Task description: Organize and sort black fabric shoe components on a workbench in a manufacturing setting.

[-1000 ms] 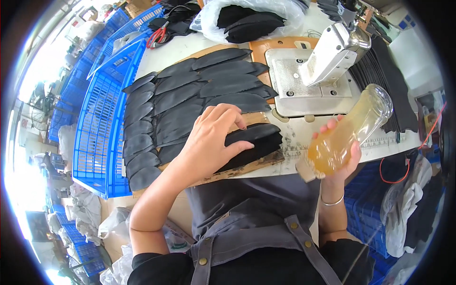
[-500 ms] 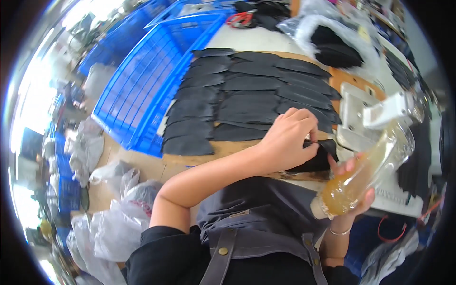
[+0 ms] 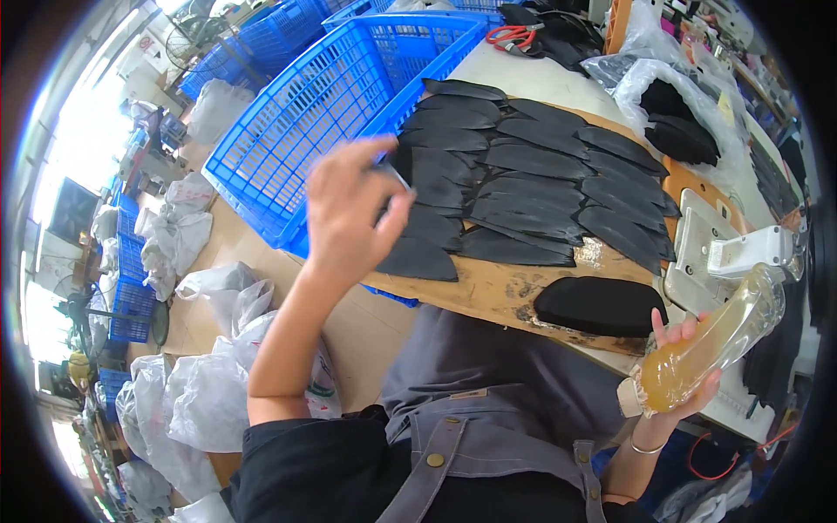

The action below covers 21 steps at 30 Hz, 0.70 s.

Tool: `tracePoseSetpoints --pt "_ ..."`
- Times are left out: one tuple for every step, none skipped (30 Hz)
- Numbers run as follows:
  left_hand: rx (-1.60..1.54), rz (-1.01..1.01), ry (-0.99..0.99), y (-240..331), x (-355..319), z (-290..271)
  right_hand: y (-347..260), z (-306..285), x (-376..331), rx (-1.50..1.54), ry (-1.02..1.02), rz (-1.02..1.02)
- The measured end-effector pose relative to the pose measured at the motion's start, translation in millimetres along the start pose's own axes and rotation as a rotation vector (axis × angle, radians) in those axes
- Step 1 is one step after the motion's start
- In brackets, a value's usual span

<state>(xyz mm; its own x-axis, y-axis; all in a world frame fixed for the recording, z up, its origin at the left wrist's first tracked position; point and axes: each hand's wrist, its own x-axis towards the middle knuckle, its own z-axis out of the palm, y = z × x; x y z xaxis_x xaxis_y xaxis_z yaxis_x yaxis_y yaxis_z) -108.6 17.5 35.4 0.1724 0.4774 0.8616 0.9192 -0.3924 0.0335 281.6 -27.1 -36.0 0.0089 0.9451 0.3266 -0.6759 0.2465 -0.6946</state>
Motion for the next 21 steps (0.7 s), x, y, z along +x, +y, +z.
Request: tracePoseSetpoints --pt "-0.005 0.003 -0.197 -3.4 -16.2 2.1 0.2 -0.3 -0.6 -0.007 0.013 0.001" --pt "-0.011 0.003 -0.394 -6.2 -30.5 4.2 -1.0 0.7 0.3 0.008 -0.004 0.01" --pt "-0.013 0.005 -0.396 -8.9 -43.0 6.6 -1.4 0.8 0.8 0.008 -0.001 0.01" --pt "-0.085 -0.089 -0.421 -9.8 -53.3 10.0 -2.5 0.2 0.9 0.029 -0.008 0.018" --pt "-0.158 -0.182 -0.444 -11.9 -61.3 13.9 -3.5 0.7 0.8 0.05 -0.014 0.026" --pt "-0.185 -0.198 -0.397 -15.1 -67.3 17.6 -4.4 2.2 0.5 0.044 -0.01 0.024" --pt "-0.197 -0.196 -0.4 -14.7 -66.7 19.5 -5.8 3.3 0.1 0.042 -0.024 0.017" --pt "-0.196 -0.229 -0.395 -13.5 -65.0 20.8 -7.6 4.3 -0.4 0.039 -0.038 0.01" --pt "-0.195 -0.262 -0.39 -12.8 -64.2 22.8 -9.8 5.0 -1.2 0.029 -0.029 0.006" --pt "-0.206 -0.266 -0.392 -15.0 -63.5 24.3 -12.1 6.0 -2.1 0.025 -0.043 -0.002" --pt "-0.221 -0.26 -0.394 -15.4 -62.3 23.8 -14.9 7.1 -2.9 0.02 -0.055 -0.011" --pt "-0.204 -0.311 -0.394 -14.6 -59.9 21.8 -18.0 9.4 -2.9 0.009 -0.045 -0.019" --pt "-0.194 -0.358 -0.398 -14.6 -58.7 22.5 -21.2 13.0 -3.6 -0.017 -0.041 -0.023" --pt "-0.185 -0.348 -0.404 -17.0 -59.5 24.0 -23.7 16.9 -3.9 -0.043 -0.037 -0.027" --pt "-0.21 -0.336 -0.41 -13.7 -59.1 24.2 -24.8 22.2 -3.0 -0.06 -0.018 -0.041" --pt "-0.186 -0.297 -0.361 -7.2 -57.4 24.7 -25.9 28.2 0.0 -0.133 -0.002 -0.057" --pt "-0.155 -0.259 -0.31 -0.4 -55.7 23.7 -26.2 33.2 4.0 -0.2 0.011 -0.072" --pt "-0.229 -0.135 -0.285 8.9 -55.1 26.3 -26.3 35.7 7.9 -0.358 0.013 -0.078" --pt "-0.297 -0.033 -0.321 21.1 -56.8 27.4 -17.1 41.0 12.9 -0.443 0.047 -0.134" --pt "-0.398 0.054 -0.354 37.7 -58.0 30.7 -13.1 49.2 18.3 -0.604 0.08 -0.178" --pt "-0.498 0.142 -0.386 55.6 -59.3 35.4 -5.7 54.8 26.7 -0.705 0.042 -0.262"
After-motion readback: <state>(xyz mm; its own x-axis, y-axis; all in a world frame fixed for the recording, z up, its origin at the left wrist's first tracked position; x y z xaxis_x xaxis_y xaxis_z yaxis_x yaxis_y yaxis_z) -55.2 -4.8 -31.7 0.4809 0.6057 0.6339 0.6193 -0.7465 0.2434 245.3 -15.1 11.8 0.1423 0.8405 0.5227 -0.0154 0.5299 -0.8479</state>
